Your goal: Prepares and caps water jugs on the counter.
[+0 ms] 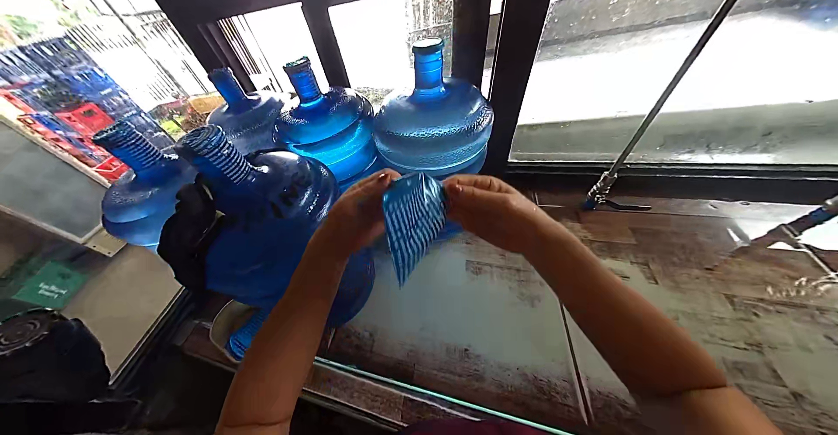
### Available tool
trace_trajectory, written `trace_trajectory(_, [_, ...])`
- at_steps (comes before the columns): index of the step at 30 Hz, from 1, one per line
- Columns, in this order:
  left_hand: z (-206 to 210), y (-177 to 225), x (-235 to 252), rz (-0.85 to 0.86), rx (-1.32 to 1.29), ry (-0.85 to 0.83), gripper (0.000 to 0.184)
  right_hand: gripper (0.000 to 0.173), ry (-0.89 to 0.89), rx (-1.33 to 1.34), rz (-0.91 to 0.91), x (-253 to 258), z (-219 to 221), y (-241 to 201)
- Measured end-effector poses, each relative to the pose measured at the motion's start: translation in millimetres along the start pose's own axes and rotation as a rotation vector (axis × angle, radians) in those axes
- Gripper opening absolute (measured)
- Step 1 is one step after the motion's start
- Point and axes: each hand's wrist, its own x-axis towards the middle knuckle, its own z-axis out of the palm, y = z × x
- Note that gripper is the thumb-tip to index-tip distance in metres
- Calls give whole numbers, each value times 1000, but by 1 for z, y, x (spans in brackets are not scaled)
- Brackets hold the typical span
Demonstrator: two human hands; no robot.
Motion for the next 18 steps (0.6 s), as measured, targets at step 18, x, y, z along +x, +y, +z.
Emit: trace_trajectory(18, [-68,30,211,-72,800,401,19,25,404,-497,64,166,-131,-53])
